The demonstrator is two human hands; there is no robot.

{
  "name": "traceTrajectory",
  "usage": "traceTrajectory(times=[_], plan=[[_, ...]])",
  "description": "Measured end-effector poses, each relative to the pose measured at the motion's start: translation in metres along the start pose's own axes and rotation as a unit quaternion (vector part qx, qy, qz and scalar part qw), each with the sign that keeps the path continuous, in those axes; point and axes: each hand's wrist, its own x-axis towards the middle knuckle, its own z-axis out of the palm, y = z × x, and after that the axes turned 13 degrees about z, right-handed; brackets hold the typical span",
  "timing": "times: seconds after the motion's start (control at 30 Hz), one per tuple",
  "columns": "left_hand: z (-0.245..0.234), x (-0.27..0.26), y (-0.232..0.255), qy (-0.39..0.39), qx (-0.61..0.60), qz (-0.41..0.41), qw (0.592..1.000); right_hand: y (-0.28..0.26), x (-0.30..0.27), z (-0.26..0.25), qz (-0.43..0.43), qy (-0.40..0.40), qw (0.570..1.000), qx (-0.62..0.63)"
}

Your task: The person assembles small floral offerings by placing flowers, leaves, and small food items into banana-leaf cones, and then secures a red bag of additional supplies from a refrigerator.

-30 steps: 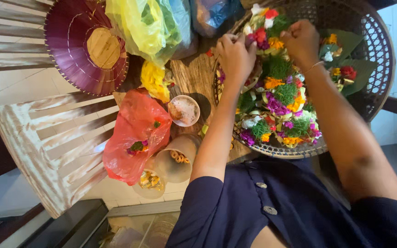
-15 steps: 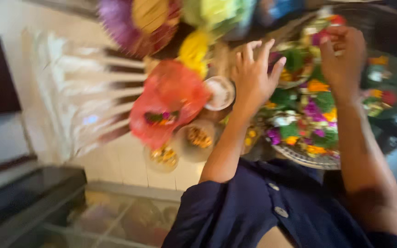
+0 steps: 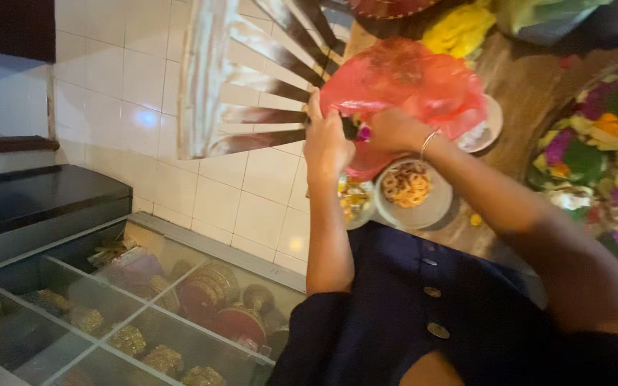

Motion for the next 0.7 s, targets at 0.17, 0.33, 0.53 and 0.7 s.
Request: traceTrajectory(times=[0.17,0.33,0.53,0.7], plan=[[-0.012,-0.018,-0.025,-0.028,-0.07,0.081,0.994,0.094,0.058,0.045,0.09,0.082,0.987,-0.103],[-0.024,-0.019,-0.03,0.011,-0.106,0.189,0.976,0.105,0.068,0.034,0.118,-0.024,0.992,-0.049],[-0.033,-0.013,-0.034,-0.021,-0.121,0.217,0.968,0.096,0.053,0.03,0.155,-0.129,0.979,0.013],[-0.036,-0.01,-0.037,-0.025,-0.104,0.234,0.966,0.094,0.04,0.036,0.199,-0.106,0.974,0.029]])
